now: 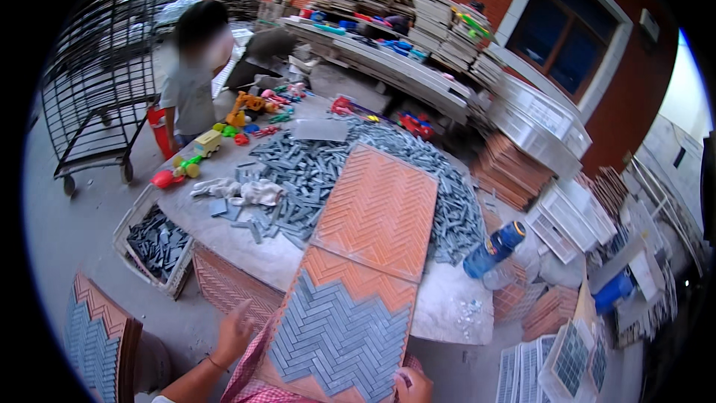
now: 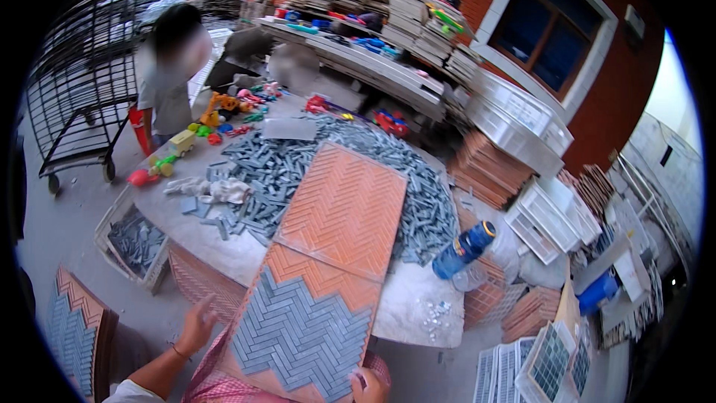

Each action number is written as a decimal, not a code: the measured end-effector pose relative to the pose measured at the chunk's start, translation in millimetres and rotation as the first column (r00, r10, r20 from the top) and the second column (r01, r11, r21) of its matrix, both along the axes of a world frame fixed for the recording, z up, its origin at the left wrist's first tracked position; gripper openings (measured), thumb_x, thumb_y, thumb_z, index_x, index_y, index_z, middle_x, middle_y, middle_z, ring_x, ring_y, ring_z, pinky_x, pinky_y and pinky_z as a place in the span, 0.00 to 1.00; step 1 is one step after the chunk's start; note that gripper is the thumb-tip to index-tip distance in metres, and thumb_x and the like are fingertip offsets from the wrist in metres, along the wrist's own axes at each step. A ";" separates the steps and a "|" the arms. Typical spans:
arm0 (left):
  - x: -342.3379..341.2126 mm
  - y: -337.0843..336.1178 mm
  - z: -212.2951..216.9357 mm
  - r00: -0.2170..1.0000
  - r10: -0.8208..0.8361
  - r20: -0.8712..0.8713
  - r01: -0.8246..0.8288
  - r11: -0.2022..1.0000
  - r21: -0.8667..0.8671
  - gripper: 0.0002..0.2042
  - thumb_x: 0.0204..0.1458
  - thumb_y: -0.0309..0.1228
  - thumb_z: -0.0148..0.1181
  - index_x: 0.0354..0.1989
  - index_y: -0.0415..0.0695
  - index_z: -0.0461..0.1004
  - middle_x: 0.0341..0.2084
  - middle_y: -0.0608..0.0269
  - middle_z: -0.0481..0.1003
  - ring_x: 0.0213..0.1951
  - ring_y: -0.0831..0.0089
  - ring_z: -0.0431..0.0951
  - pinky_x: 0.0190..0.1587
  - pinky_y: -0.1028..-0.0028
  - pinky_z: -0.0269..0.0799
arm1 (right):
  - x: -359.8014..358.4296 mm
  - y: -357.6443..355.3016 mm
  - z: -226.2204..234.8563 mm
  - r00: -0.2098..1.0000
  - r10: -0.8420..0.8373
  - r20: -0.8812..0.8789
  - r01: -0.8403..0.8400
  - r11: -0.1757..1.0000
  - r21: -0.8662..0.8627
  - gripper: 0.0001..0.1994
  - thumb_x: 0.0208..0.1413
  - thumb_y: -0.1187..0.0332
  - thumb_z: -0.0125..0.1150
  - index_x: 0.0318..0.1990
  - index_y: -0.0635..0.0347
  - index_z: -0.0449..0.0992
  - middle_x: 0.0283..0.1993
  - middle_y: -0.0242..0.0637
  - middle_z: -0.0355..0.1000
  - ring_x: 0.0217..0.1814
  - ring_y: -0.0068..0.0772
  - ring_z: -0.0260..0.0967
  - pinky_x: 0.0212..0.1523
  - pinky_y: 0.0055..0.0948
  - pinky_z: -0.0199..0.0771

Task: The person arranges small rectangular tiles by hand on a flat board to form a herringbone pattern. They pick tiles from a large pile, place them in sequence, and occasionally adjust the board orientation. A child plays nearby with toys.

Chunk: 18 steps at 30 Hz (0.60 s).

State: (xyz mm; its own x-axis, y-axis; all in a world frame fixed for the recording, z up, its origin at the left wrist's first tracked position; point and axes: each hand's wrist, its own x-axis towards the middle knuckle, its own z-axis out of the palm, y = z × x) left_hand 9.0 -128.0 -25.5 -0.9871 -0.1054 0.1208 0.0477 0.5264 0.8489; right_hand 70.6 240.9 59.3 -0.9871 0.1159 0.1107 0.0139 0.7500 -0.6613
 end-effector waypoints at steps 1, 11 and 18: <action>-2.3 14.4 15.5 0.992 -0.092 -0.086 0.079 0.988 -0.135 0.26 0.49 0.28 0.53 0.58 0.37 0.58 0.54 0.47 0.63 0.56 0.57 0.64 0.56 0.60 0.59 | -2.9 3.9 -2.6 0.998 -0.001 -0.065 0.002 1.000 0.024 0.08 0.48 0.69 0.57 0.35 0.60 0.75 0.36 0.47 0.72 0.39 0.48 0.70 0.41 0.37 0.70; -64.6 75.9 46.1 0.921 -0.372 -0.117 0.247 0.789 -0.562 0.34 0.49 0.45 0.53 0.61 0.37 0.54 0.62 0.51 0.52 0.64 0.56 0.50 0.61 0.49 0.45 | -42.8 25.9 -10.1 0.932 0.059 -0.357 -0.063 0.998 0.000 0.06 0.43 0.71 0.64 0.29 0.62 0.76 0.27 0.41 0.74 0.27 0.37 0.73 0.28 0.29 0.71; -69.7 74.6 30.5 0.937 -0.350 -0.010 0.273 0.750 -0.603 0.35 0.47 0.44 0.56 0.61 0.37 0.53 0.63 0.52 0.52 0.65 0.59 0.48 0.63 0.51 0.41 | -62.8 23.0 -16.3 0.947 0.121 -0.299 -0.144 0.988 -0.056 0.06 0.46 0.70 0.62 0.31 0.62 0.75 0.27 0.42 0.73 0.28 0.41 0.73 0.29 0.31 0.72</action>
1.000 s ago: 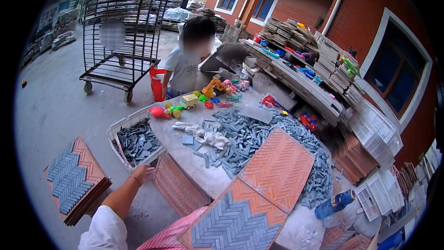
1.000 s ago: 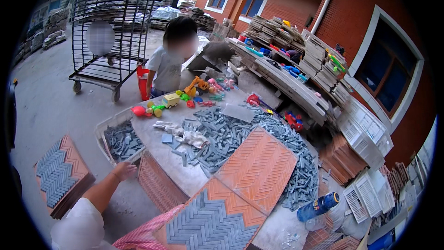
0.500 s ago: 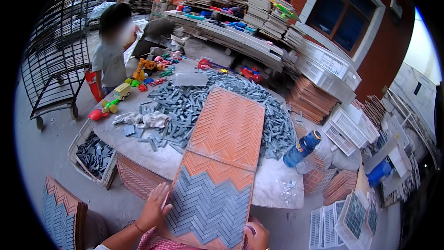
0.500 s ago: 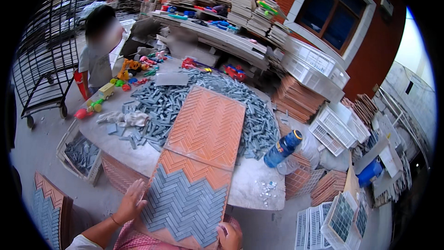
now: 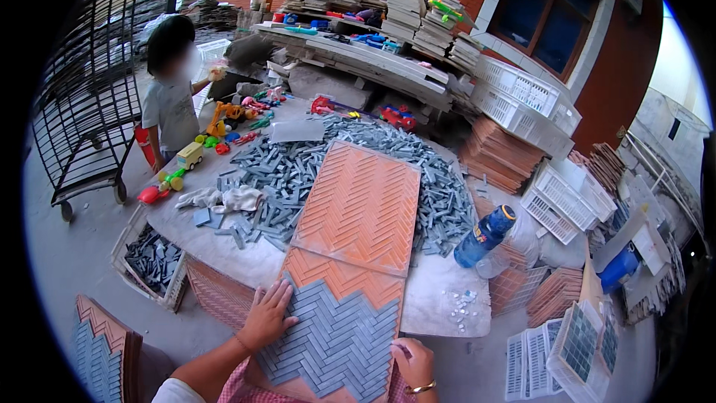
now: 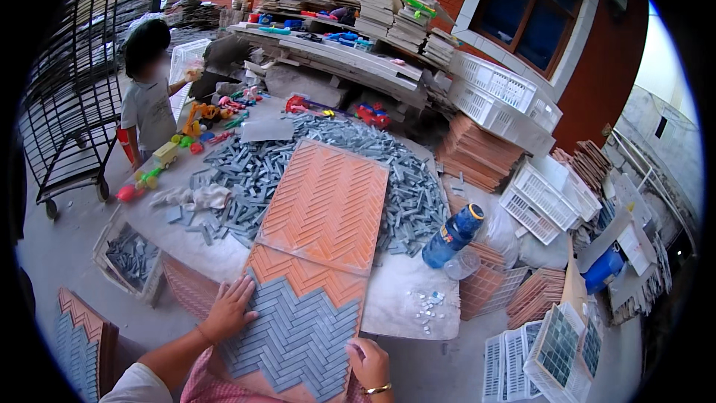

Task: The person arranges small rectangular tiles by hand on a flat board to form a herringbone pattern. They pick tiles from a large pile, place them in sequence, and occasionally adjust the board orientation. A child plays nearby with toys.

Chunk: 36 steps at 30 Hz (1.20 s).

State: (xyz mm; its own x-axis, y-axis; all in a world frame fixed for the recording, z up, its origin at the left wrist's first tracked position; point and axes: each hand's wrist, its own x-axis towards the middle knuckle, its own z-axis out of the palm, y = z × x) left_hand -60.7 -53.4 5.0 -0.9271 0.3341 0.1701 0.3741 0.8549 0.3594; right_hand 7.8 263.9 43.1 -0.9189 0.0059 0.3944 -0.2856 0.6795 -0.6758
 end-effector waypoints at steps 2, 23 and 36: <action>1.4 -3.2 -0.9 1.000 0.001 0.013 -0.001 1.000 -0.004 0.36 0.47 0.46 0.56 0.60 0.37 0.54 0.62 0.54 0.53 0.65 0.59 0.49 0.63 0.50 0.41 | -9.7 -4.8 1.4 0.998 0.014 0.069 -0.009 0.997 -0.070 0.06 0.47 0.70 0.61 0.31 0.62 0.75 0.28 0.42 0.73 0.29 0.41 0.73 0.30 0.31 0.72; -4.5 2.2 -15.8 0.996 -0.022 -0.081 0.029 0.996 0.089 0.36 0.47 0.51 0.53 0.59 0.38 0.57 0.60 0.51 0.57 0.63 0.57 0.54 0.61 0.53 0.48 | -324.8 67.6 -88.6 0.880 -0.352 0.319 0.455 0.818 -0.352 0.15 0.50 0.64 0.56 0.39 0.69 0.76 0.31 0.37 0.74 0.31 0.25 0.70 0.33 0.26 0.71; 2.3 6.3 -7.3 0.997 -0.032 -0.072 0.042 0.988 0.149 0.34 0.51 0.52 0.48 0.60 0.38 0.55 0.61 0.50 0.55 0.64 0.58 0.50 0.63 0.55 0.44 | -302.7 54.4 -8.0 0.968 0.119 0.222 0.105 0.611 -0.785 0.16 0.55 0.68 0.54 0.46 0.72 0.70 0.42 0.41 0.72 0.39 0.33 0.71 0.42 0.31 0.71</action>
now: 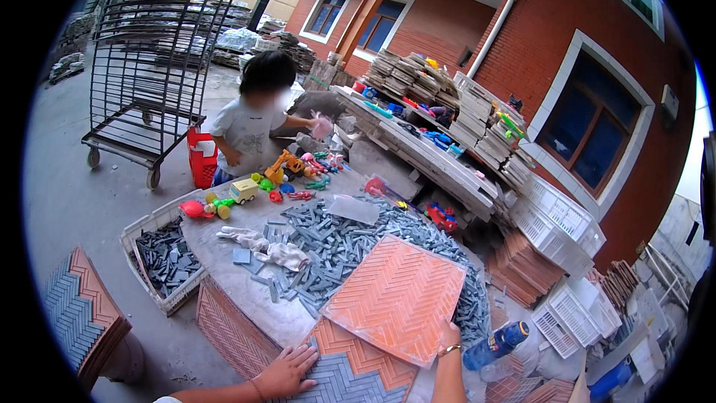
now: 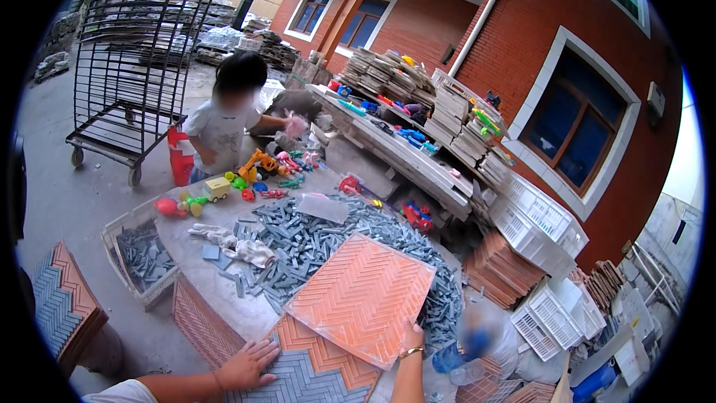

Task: The person arranges small rectangular tiles by hand on a flat board to form a herringbone pattern. They pick tiles from a large pile, place them in sequence, and occasionally adjust the board orientation. A child plays nearby with toys.

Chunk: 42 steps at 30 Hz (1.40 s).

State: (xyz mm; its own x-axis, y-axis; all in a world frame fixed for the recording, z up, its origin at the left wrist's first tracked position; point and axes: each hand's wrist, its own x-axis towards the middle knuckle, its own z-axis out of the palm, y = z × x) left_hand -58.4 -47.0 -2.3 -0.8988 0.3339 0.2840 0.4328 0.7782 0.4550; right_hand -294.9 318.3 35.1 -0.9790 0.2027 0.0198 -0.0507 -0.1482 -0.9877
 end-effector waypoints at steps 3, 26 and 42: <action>-2.4 -1.7 -10.0 1.000 0.009 -0.007 -0.009 1.000 0.012 0.35 0.51 0.51 0.49 0.61 0.38 0.54 0.61 0.51 0.55 0.65 0.58 0.50 0.63 0.54 0.44 | 33.0 -22.3 37.7 0.997 0.039 -0.067 -0.040 0.999 -0.012 0.14 0.56 0.69 0.53 0.45 0.71 0.71 0.40 0.38 0.72 0.38 0.27 0.69 0.41 0.26 0.69; 5.1 -12.3 101.8 0.985 0.158 0.066 -0.124 0.388 0.913 0.19 0.53 0.25 0.50 0.53 0.34 0.63 0.50 0.52 0.68 0.52 0.65 0.68 0.55 0.70 0.61 | 298.5 -11.9 134.1 0.701 -0.398 -0.592 0.560 0.821 0.111 0.26 0.57 0.64 0.48 0.58 0.76 0.56 0.59 0.48 0.59 0.60 0.36 0.55 0.62 0.35 0.50; 34.4 14.9 110.9 0.925 -0.311 0.217 -0.110 0.328 0.938 0.18 0.56 0.33 0.50 0.53 0.37 0.65 0.47 0.56 0.69 0.52 0.68 0.68 0.53 0.71 0.64 | 340.1 -16.2 134.3 0.704 -0.533 -0.469 0.657 0.740 0.146 0.15 0.56 0.68 0.49 0.42 0.76 0.70 0.43 0.44 0.71 0.42 0.33 0.67 0.43 0.33 0.68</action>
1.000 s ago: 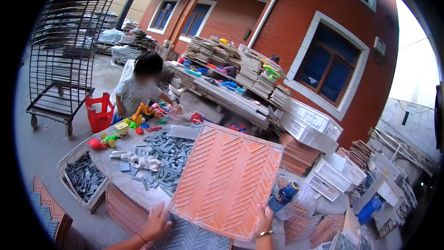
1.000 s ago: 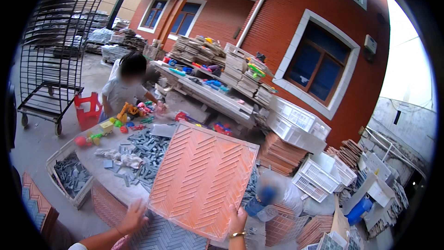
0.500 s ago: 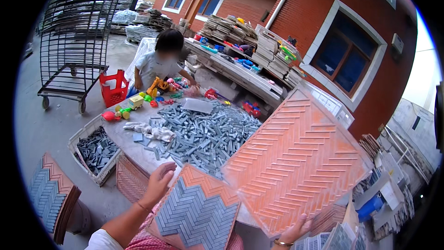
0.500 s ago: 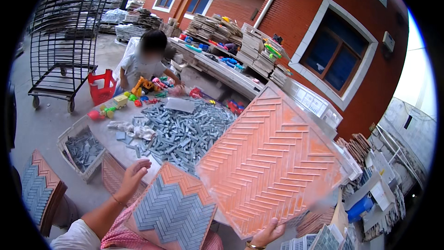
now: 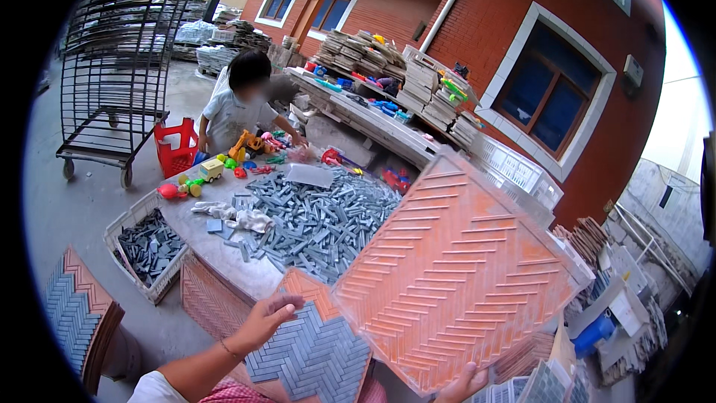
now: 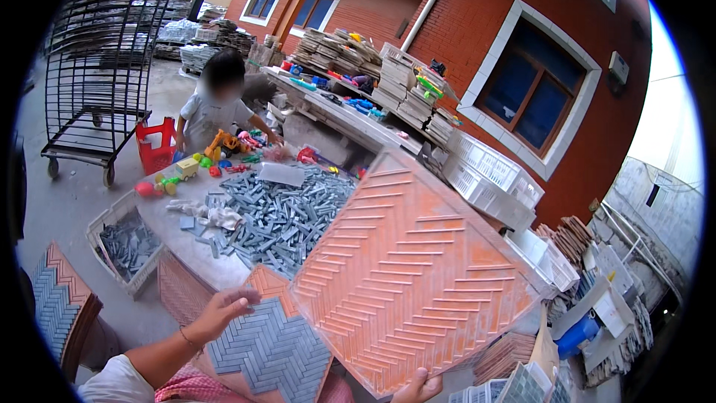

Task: The person arranges small rectangular tiles by hand on a flat board to form a herringbone pattern. They pick tiles from a large pile, place them in sequence, and occasionally adjust the board orientation. A child plays nearby with toys.

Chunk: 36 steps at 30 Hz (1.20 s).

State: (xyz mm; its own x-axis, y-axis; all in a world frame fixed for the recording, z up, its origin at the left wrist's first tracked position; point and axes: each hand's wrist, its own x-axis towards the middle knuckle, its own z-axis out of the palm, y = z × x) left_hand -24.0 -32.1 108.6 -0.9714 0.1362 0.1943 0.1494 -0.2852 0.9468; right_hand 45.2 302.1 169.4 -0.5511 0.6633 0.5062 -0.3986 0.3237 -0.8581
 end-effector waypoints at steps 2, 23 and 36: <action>-7.9 -6.5 13.1 0.999 -0.037 0.006 0.036 0.998 0.060 0.21 0.57 0.38 0.49 0.56 0.39 0.62 0.51 0.57 0.66 0.55 0.68 0.64 0.56 0.69 0.60 | -6.2 2.6 -4.9 0.994 0.090 -0.067 -0.084 0.993 0.083 0.15 0.55 0.70 0.49 0.44 0.75 0.70 0.45 0.43 0.70 0.44 0.33 0.66 0.44 0.34 0.67; -15.3 -60.3 -43.0 0.963 0.173 0.205 -0.186 0.982 0.045 0.15 0.55 0.32 0.52 0.48 0.36 0.69 0.41 0.60 0.73 0.44 0.73 0.73 0.47 0.74 0.68 | -42.5 -5.5 -7.1 0.964 0.176 -0.199 -0.176 0.984 0.022 0.20 0.56 0.63 0.49 0.48 0.74 0.66 0.46 0.47 0.68 0.47 0.34 0.66 0.49 0.32 0.66; 35.9 -52.7 -80.9 0.946 0.301 -0.123 -0.301 0.666 -0.683 0.16 0.44 0.22 0.54 0.44 0.36 0.71 0.42 0.47 0.73 0.46 0.52 0.72 0.49 0.66 0.67 | -214.0 -33.4 -112.3 0.935 0.353 0.040 -0.259 0.752 -0.606 0.20 0.56 0.62 0.53 0.48 0.72 0.67 0.46 0.40 0.69 0.45 0.31 0.67 0.47 0.30 0.68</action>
